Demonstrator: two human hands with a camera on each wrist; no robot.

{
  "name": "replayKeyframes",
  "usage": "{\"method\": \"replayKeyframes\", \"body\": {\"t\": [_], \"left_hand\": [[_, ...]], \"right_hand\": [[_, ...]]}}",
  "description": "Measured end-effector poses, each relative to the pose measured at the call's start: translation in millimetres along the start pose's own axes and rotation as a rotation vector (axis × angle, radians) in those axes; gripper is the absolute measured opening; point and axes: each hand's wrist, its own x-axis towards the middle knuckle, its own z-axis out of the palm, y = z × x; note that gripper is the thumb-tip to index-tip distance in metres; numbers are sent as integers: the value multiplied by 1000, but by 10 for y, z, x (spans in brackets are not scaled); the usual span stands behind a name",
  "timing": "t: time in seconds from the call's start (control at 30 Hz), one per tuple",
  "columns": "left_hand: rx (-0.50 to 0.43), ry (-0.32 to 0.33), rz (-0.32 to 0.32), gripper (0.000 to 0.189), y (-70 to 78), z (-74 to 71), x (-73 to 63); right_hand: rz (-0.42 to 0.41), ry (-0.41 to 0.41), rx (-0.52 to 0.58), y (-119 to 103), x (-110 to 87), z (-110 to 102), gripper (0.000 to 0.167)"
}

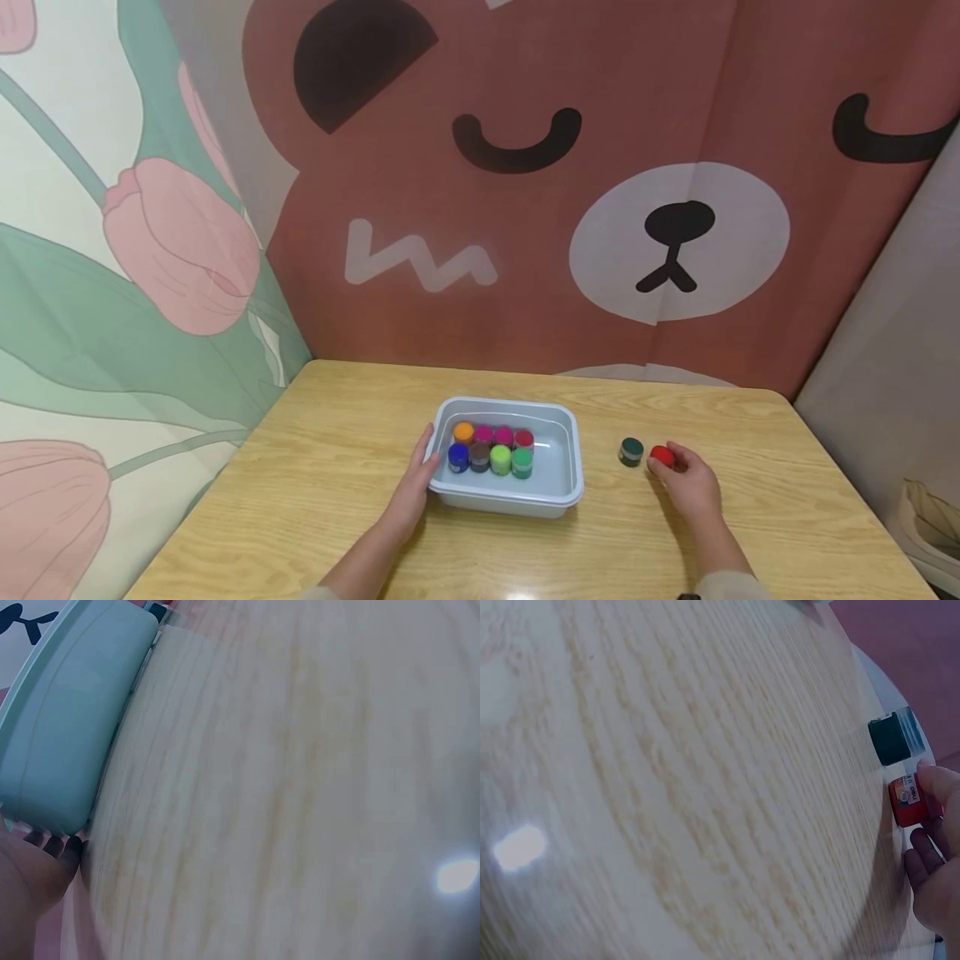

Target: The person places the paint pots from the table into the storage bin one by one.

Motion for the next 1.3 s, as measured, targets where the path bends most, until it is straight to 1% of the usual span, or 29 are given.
{"method": "replayKeyframes", "body": {"t": [0.2,0.33,0.47,0.6,0.8,1.0,1.3], "left_hand": [[-3,2,1,57,9,1,10],[2,3,10,57,22,-2,11],[5,1,14,57,18,-3,19],[3,3,4,57,6,0,29],[6,6,9,57,1,0,36],[9,8,8,57,3,1,29],[-1,2,-3,57,14,4,6]], "right_hand": [[30,-14,57,-32,1,-22,79],[24,-10,71,-80,-9,-45,80],[-2,-15,59,-136,-30,-72,79],[-30,-23,31,-198,-53,-96,80],[-102,5,15,-340,-98,-90,78],[-151,-15,54,-533,-153,-32,76],[-203,-39,99,-820,-235,91,75]]}}
